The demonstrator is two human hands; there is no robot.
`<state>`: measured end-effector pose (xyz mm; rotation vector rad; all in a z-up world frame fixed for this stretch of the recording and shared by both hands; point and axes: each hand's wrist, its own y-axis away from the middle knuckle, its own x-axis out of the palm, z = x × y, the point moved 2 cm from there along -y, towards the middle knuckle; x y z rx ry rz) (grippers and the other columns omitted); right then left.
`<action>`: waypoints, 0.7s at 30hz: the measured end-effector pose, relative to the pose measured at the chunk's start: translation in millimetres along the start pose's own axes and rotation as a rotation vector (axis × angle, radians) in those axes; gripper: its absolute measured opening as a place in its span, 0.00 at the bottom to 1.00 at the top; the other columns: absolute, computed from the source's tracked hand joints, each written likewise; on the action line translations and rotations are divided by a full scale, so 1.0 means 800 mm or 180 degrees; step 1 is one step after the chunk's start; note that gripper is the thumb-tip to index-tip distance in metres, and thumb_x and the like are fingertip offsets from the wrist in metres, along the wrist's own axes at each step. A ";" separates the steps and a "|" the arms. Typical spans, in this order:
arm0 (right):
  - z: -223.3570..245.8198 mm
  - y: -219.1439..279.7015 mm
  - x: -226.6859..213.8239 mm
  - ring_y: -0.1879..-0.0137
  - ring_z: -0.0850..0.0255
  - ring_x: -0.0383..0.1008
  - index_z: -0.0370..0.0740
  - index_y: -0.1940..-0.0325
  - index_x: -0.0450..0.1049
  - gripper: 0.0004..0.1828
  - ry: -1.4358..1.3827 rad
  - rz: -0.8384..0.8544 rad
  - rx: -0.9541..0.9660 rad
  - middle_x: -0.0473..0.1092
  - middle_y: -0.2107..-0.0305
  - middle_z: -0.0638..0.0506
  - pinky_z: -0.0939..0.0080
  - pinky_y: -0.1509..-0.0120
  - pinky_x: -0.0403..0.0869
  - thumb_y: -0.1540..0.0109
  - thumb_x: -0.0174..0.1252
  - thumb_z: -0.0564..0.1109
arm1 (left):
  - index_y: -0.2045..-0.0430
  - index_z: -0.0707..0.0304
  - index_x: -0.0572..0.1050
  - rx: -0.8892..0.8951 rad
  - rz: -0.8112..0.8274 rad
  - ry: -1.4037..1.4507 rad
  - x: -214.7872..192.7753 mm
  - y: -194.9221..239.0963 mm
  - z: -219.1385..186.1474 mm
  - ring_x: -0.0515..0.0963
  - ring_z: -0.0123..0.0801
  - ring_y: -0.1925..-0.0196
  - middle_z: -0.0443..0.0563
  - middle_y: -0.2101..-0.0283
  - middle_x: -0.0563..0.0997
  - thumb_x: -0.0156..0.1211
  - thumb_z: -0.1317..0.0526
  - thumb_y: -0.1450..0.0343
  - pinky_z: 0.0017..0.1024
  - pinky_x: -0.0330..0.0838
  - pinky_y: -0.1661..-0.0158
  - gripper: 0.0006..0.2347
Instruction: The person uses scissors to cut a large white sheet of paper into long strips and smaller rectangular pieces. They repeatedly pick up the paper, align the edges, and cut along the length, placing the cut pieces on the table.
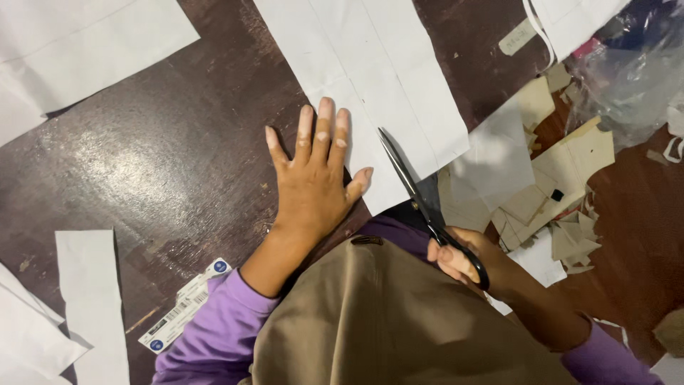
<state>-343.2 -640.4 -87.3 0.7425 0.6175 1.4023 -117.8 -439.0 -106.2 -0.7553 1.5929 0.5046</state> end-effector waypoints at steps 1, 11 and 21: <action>0.000 -0.005 0.000 0.85 0.64 0.59 0.32 0.62 0.76 0.15 0.0009 0.0003 0.0003 0.62 0.91 0.50 0.66 0.78 0.56 0.36 0.59 0.49 | 0.25 0.58 0.56 -0.0009 -0.0002 0.0003 0.001 0.000 0.000 0.56 0.49 0.22 0.56 0.23 0.54 0.46 0.34 0.24 0.73 0.49 0.34 0.36; -0.003 -0.037 0.012 0.88 0.62 0.57 0.31 0.64 0.72 0.14 -0.0095 -0.0177 -0.0276 0.59 0.90 0.50 0.63 0.83 0.61 0.34 0.57 0.47 | 0.26 0.62 0.58 0.0038 -0.0108 -0.0118 0.002 0.005 0.003 0.55 0.46 0.22 0.53 0.23 0.54 0.49 0.31 0.25 0.69 0.51 0.33 0.39; 0.025 -0.031 0.029 0.88 0.64 0.58 0.29 0.69 0.72 0.14 0.0153 -0.0492 0.0088 0.64 0.90 0.47 0.65 0.84 0.60 0.34 0.56 0.42 | 0.27 0.63 0.60 0.0036 -0.0182 -0.0070 0.001 0.005 0.003 0.57 0.47 0.23 0.55 0.24 0.57 0.51 0.32 0.25 0.69 0.51 0.33 0.39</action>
